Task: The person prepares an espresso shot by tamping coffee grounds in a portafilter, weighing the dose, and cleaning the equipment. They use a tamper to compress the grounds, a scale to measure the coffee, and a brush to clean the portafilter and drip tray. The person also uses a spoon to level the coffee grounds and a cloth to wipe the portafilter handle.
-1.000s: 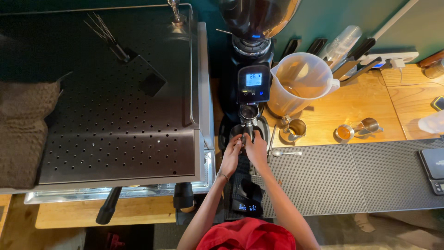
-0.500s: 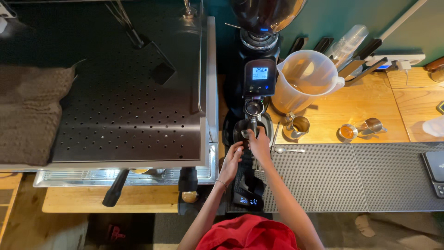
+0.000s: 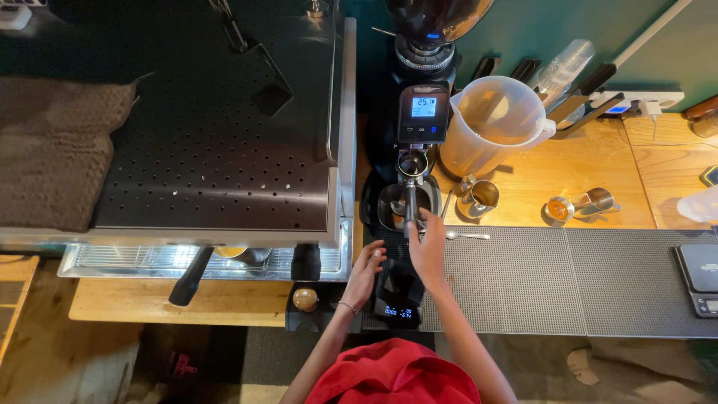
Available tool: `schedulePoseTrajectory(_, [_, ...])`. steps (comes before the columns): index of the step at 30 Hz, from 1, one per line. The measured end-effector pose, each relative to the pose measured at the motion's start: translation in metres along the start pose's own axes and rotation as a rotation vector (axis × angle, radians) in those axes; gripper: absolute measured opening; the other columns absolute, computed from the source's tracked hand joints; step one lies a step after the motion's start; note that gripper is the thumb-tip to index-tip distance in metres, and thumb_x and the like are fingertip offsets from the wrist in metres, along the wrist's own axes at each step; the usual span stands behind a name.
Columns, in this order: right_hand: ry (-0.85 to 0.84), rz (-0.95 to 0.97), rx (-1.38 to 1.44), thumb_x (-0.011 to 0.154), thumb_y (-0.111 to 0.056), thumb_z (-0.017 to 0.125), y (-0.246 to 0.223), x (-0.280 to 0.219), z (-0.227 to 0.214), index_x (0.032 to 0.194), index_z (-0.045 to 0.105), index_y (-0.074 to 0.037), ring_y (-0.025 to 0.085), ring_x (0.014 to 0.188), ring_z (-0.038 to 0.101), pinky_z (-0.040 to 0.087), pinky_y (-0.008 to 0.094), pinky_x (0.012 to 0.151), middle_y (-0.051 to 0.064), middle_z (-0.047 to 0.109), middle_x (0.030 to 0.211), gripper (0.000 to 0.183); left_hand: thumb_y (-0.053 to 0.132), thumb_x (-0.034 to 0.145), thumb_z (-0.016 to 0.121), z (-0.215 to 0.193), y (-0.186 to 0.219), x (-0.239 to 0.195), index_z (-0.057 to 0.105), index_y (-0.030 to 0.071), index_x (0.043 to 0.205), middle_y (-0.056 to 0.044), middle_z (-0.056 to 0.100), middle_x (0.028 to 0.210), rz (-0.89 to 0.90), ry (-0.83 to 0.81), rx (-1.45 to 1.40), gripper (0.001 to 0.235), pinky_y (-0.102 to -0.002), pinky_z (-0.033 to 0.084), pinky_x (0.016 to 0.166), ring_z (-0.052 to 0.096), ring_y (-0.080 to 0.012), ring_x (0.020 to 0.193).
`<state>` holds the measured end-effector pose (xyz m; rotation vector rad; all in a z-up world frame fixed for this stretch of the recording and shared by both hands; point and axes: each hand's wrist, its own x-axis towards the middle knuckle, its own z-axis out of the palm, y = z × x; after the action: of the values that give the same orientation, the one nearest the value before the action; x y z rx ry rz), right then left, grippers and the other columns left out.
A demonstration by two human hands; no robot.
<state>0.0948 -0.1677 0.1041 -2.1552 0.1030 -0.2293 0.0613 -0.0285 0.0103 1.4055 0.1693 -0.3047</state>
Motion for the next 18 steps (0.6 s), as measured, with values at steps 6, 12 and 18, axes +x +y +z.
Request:
schedulePoseTrajectory(6, [-0.015, -0.118, 0.025, 0.096, -0.012, 0.049, 0.042, -0.063, 0.008, 0.12, 0.052, -0.005, 0.022, 0.102, 0.055, 0.048, 0.036, 0.089, 0.01, 0.053, 0.108, 0.025, 0.032, 0.097, 0.045, -0.006, -0.007, -0.024, 0.052, 0.008, 0.13, -0.022, 0.055, 0.122, -0.01, 0.03, -0.017, 0.041, -0.039, 0.049, 0.091, 0.055, -0.034, 0.115])
schedulePoseTrajectory(12, [-0.119, -0.012, 0.195, 0.092, -0.018, 0.05, 0.051, -0.116, 0.011, 0.112, 0.058, -0.006, 0.017, 0.088, 0.06, 0.05, 0.028, 0.076, 0.008, 0.058, 0.099, 0.024, 0.032, 0.092, 0.045, -0.005, -0.018, -0.052, 0.057, 0.013, 0.121, -0.004, 0.061, 0.109, -0.017, 0.042, 0.019, 0.037, -0.022, 0.046, 0.081, 0.06, -0.0108, 0.097])
schedulePoseTrajectory(18, [-0.156, 0.012, 0.246, 0.09, -0.017, 0.051, 0.054, -0.129, 0.011, 0.111, 0.06, -0.007, 0.017, 0.092, 0.06, 0.049, 0.028, 0.079, 0.006, 0.062, 0.1, 0.025, 0.028, 0.092, 0.046, -0.002, -0.012, -0.075, 0.057, 0.012, 0.12, -0.005, 0.063, 0.108, -0.003, 0.042, 0.041, 0.035, -0.023, 0.045, 0.082, 0.06, -0.0106, 0.098])
